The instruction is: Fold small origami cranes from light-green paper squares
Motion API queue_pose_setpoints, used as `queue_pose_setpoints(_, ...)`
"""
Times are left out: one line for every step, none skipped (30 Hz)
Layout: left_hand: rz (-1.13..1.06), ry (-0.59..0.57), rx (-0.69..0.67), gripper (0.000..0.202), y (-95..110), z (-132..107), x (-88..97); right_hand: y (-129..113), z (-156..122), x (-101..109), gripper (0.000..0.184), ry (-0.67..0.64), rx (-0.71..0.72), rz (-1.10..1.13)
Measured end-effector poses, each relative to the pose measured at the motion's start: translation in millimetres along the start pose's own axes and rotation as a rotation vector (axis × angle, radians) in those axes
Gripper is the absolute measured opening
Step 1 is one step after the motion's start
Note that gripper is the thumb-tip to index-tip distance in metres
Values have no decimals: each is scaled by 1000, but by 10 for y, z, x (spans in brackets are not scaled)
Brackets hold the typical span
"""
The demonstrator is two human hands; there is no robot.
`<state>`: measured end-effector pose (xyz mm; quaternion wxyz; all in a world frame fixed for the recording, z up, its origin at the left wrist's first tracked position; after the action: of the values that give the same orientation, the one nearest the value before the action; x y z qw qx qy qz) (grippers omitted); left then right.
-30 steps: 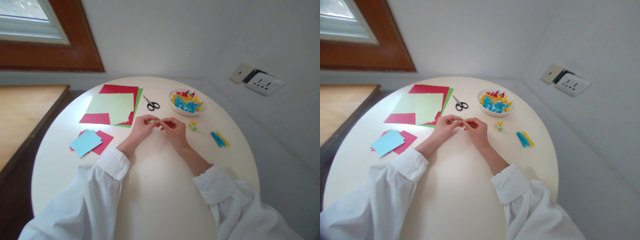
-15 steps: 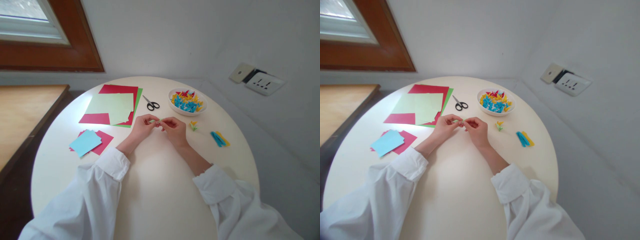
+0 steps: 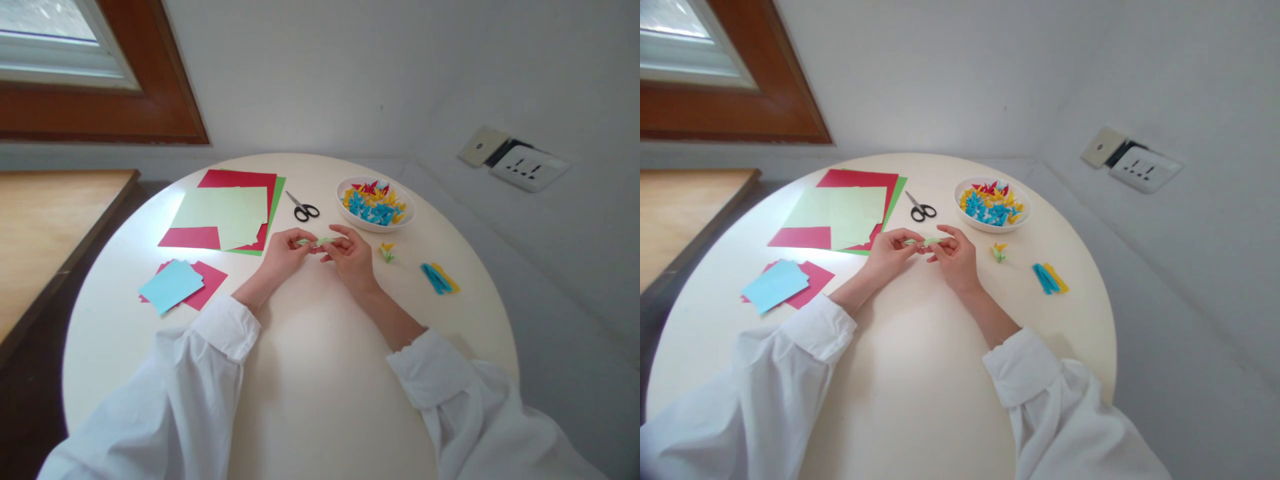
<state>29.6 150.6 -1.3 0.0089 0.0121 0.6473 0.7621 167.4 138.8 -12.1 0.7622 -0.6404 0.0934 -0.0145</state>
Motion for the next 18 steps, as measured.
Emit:
queue_pose_setpoints(-12,-1,-2,12,-8,4,0,0,3,-3,49,-7,-6,7)
queue_pose_setpoints(-26,-4,-2,13,-17,8,-2,-3,7,-7,53,-14,-9,16)
queue_pose_setpoints(-42,-7,-1,13,-25,12,-3,-6,11,-10,56,-19,-10,25)
queue_pose_setpoints(-55,-11,1,14,-32,14,-6,-10,15,-12,58,-22,-11,31)
queue_pose_setpoints(-63,-15,5,15,-37,15,-10,-12,19,-11,58,-19,-12,32)
queue_pose_setpoints(-67,-22,9,15,-40,13,-16,-13,24,-7,54,-10,-16,25)
queue_pose_setpoints(-68,-31,15,15,-39,9,-25,-10,26,-1,49,0,-23,5)
queue_pose_setpoints(-68,-44,22,15,-37,3,-37,-7,27,2,43,6,-31,-29)
queue_pose_setpoints(-70,-58,28,15,-32,-4,-51,-7,25,1,41,2,-34,-79)
queue_pose_setpoints(-77,-76,36,15,-26,-12,-67,-11,21,-5,42,-11,-30,-136)
queue_pose_setpoints(-88,-96,43,16,-21,-20,-85,-19,14,-14,44,-29,-21,-193)
queue_pose_setpoints(-105,-118,51,17,-17,-27,-104,-29,5,-24,47,-49,-7,-239)
queue_pose_setpoints(-127,-139,61,19,-15,-34,-121,-44,-4,-30,48,-61,11,-272)
queue_pose_setpoints(-154,-158,72,21,-16,-40,-136,-60,-13,-33,49,-66,30,-290)
queue_pose_setpoints(-183,-174,85,24,-20,-45,-146,-76,-21,-33,49,-66,47,-300)
queue_pose_setpoints(-210,-185,99,28,-26,-48,-152,-91,-28,-32,49,-64,63,-307)
queue_pose_setpoints(-232,-194,114,31,-33,-51,-154,-105,-34,-32,49,-64,78,-314)
queue_pose_setpoints(-249,-202,131,35,-41,-53,-154,-116,-39,-35,48,-66,91,-321)
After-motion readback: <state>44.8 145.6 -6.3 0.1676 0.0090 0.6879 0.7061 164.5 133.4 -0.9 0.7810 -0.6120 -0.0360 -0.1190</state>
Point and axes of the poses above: each hand's wrist, its own z-axis towards the middle knuckle, its own x-axis out of the back of the hand, y = z × x, the point moved 6 cm from there along z, towards the middle knuckle, and after that the axes turned 4 degrees about y, right-handed, at the moved point
